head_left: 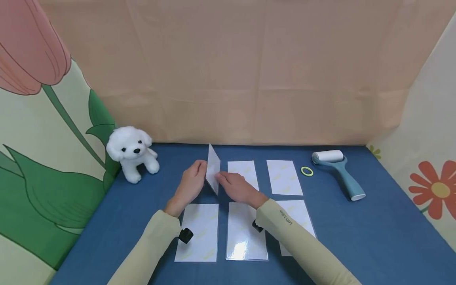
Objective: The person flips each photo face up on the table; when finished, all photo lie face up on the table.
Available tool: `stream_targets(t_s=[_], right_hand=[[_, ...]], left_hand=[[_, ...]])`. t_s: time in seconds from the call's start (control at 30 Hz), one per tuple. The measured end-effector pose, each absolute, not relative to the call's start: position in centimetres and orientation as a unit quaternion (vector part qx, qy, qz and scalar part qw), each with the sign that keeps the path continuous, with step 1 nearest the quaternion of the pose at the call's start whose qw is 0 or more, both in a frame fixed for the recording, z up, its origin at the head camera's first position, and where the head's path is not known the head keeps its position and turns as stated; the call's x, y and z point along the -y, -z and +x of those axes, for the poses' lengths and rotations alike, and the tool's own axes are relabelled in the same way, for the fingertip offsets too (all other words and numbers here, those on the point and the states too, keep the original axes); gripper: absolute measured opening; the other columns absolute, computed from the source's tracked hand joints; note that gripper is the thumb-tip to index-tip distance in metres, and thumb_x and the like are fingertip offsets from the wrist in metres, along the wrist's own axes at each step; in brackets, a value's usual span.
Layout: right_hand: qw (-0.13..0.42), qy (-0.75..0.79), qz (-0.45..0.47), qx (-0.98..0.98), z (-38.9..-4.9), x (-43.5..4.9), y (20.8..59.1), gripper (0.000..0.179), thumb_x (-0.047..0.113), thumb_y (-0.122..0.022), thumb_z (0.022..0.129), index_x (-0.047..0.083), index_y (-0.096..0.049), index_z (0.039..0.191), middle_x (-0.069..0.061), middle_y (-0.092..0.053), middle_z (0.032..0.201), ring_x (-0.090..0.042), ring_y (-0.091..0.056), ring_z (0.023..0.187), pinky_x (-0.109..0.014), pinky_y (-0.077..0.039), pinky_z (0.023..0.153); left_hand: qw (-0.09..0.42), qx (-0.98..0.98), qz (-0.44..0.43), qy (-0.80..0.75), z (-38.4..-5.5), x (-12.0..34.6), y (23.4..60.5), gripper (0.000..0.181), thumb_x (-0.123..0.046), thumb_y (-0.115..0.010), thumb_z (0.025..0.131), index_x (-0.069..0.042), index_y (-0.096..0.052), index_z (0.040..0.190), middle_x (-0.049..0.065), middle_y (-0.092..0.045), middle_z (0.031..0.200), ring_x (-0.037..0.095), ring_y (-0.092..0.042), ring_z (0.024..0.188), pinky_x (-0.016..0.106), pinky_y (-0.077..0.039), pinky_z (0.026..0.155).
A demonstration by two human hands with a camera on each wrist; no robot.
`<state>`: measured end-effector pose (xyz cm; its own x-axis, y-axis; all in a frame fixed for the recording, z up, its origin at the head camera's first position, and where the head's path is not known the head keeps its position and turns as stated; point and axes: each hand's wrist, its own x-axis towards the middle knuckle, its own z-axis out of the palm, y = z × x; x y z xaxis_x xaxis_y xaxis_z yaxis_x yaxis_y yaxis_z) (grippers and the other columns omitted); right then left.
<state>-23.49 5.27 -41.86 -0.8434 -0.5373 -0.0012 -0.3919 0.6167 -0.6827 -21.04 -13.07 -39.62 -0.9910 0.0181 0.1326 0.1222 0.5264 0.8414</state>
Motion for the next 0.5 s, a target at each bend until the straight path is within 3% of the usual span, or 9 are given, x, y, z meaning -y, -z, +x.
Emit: stream_targets(t_s=[0.07, 0.2, 0.37, 0.5], right_hand=[[0.126, 0.403, -0.24, -0.874, -23.5, -5.5, 41.5, 0.06, 0.045, -0.027, 0.111, 0.004, -0.052, 0.146, -0.012, -0.061, 0.136, -0.027, -0.058, 0.123, -0.048, -0.041, 0.107], [0.161, 0.484, -0.2, -0.837, -23.4, -6.0, 41.0, 0.07, 0.056, -0.024, 0.108, 0.004, -0.05, 0.147, -0.014, -0.063, 0.133, -0.029, -0.062, 0.118, -0.049, -0.04, 0.108], [0.169, 0.526, -0.177, -0.814, -23.4, -6.6, 40.6, 0.065, 0.055, -0.03, 0.108, 0.005, -0.05, 0.144, -0.014, -0.065, 0.127, -0.029, -0.064, 0.116, -0.052, -0.04, 0.107], [0.161, 0.547, -0.175, -0.802, -23.5, -7.1, 40.7, 0.054, 0.045, -0.036, 0.11, 0.002, -0.052, 0.138, -0.016, -0.067, 0.124, -0.032, -0.065, 0.114, -0.051, -0.047, 0.099]], left_hand=[[0.048, 0.87, -0.05, 0.488, -21.1, 12.6, 40.1, 0.044, -0.036, -0.034, 0.112, -0.004, -0.062, 0.122, 0.013, -0.062, 0.096, 0.024, -0.058, 0.078, 0.036, -0.048, 0.072], [0.036, 0.869, -0.065, 0.49, -21.0, 11.7, 40.9, 0.047, -0.038, -0.031, 0.112, -0.004, -0.064, 0.114, 0.011, -0.064, 0.095, 0.027, -0.062, 0.083, 0.039, -0.05, 0.074], [0.013, 0.874, -0.072, 0.481, -21.0, 11.1, 41.5, 0.049, -0.038, -0.03, 0.112, -0.006, -0.063, 0.131, 0.013, -0.067, 0.108, 0.029, -0.066, 0.095, 0.048, -0.05, 0.089], [-0.006, 0.882, -0.074, 0.466, -21.1, 11.1, 41.8, 0.052, -0.039, -0.03, 0.112, -0.005, -0.064, 0.131, 0.016, -0.065, 0.12, 0.031, -0.065, 0.105, 0.052, -0.048, 0.095]])
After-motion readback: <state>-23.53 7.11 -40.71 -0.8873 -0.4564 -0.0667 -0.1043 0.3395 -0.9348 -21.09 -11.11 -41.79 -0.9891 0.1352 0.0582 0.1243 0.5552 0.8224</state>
